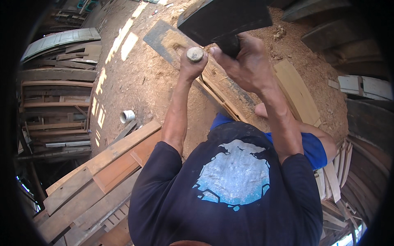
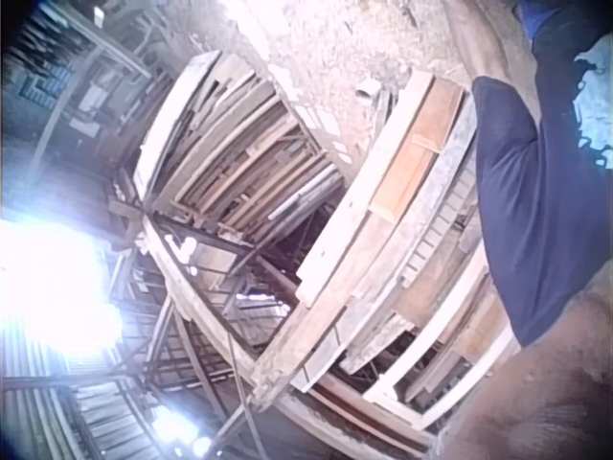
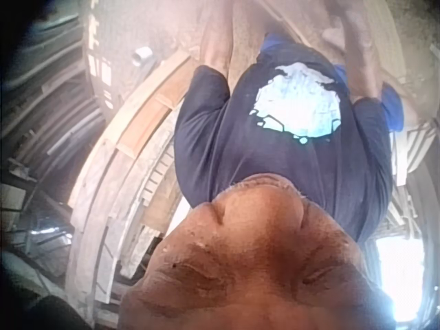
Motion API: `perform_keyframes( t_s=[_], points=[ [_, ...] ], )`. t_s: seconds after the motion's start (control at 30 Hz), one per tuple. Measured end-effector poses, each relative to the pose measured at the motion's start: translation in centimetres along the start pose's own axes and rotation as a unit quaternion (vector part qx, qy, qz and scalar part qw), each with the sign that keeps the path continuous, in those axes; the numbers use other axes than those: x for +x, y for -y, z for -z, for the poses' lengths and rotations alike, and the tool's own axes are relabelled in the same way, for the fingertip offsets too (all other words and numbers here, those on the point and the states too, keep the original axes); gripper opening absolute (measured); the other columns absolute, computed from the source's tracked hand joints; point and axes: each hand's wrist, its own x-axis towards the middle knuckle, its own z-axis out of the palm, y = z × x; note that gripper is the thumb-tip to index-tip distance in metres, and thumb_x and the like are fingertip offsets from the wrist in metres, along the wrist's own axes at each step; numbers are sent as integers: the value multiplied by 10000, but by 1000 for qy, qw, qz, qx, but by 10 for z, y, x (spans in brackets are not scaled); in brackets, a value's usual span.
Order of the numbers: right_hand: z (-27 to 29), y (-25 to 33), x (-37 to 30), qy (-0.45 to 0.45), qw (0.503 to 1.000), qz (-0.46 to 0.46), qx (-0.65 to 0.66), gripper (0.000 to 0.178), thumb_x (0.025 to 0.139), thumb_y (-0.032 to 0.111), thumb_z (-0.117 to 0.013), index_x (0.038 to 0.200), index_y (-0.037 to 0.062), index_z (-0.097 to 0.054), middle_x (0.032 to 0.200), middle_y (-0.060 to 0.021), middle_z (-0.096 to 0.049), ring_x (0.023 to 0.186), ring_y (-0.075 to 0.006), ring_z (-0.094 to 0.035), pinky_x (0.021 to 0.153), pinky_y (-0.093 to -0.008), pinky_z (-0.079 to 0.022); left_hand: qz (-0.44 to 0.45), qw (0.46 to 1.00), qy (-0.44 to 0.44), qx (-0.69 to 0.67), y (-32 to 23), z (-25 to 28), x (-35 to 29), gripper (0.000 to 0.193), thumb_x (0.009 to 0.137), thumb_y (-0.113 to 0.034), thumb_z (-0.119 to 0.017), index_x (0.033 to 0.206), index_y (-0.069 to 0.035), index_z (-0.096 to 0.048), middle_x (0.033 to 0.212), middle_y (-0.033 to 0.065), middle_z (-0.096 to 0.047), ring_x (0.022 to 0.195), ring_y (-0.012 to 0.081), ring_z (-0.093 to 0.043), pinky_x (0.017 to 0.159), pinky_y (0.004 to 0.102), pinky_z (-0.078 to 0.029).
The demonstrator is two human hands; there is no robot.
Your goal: The person sits on the floor and uses a chisel and mallet to carve a groove into a wooden plank. They repeatedly strike the chisel to remove wood shavings and shape the plank.
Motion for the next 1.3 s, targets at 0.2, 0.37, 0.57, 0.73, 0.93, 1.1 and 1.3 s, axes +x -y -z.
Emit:
perform_keyframes(
  t_s=[0.2, 0.37, 0.57, 0.73, 0.93, 1.1, 1.3],
  points=[
    [-16, 0, -4, 36, 998, 26, -46, 186, 899, 120, -777, 1030, 18, -693, 767, 29, -623, 674, -58, -520, 598, -266, -452, -21, 994, -11, -102, 7, 1, 5, 242, 789, -100, -797, 968, -20, -655, 852, 56, -727, 801, 107, -694, 733, 283, -563],
    [-10, 8, 0, 20, 997, 37, -62, 198, 902, 140, -788, 1026, 22, -689, 739, 45, -592, 658, -54, -505, 582, -267, -436, 5, 997, -24, -78, 21, 3, 6, 207, 803, -111, -795, 916, -30, -642, 795, 37, -698, 742, 93, -663, 694, 276, -552],
    [-1, 9, 2, 17, 999, -7, -32, 182, 924, 162, -775, 1006, 30, -680, 751, 52, -586, 662, -54, -498, 577, -265, -426, 7, 998, -21, -55, 9, 5, 8, 214, 804, -119, -803, 909, -35, -635, 779, 38, -693, 727, 102, -660, 684, 276, -548],
    [-9, -1, 4, 16, 996, -20, -84, 196, 902, 157, -772, 1033, 40, -684, 763, -6, -617, 685, -94, -553, 613, -291, -458, -10, 1000, -12, -9, 5, 4, 3, 220, 799, -116, -801, 920, -30, -639, 795, 51, -702, 745, 111, -669, 695, 293, -557],
    [-34, -63, -1, 107, 936, -5, -336, 277, 815, 144, -709, 1069, 43, -665, 829, -204, -710, 790, -394, -700, 722, -494, -538, -76, 992, 28, 92, 2, 0, -6, 373, 761, -84, -811, 1109, -13, -697, 959, 103, -768, 873, 134, -718, 773, 308, -569],
    [-24, -31, -6, 71, 973, -26, -218, 286, 824, 151, -712, 1094, 66, -669, 816, -205, -703, 801, -411, -693, 729, -483, -535, -22, 997, -42, -68, 6, 1, -10, 280, 788, -62, -803, 1039, -14, -687, 902, 60, -748, 823, 120, -696, 749, 293, -565],
    [6, 4, 6, 12, 991, -39, -131, 270, 855, 183, -744, 1084, 57, -674, 770, -168, -699, 729, -343, -707, 671, -415, -536, 65, 991, -39, -108, 14, 6, -3, 205, 803, -68, -802, 925, -36, -640, 808, 7, -688, 742, 83, -654, 703, 269, -549]
  ],
)
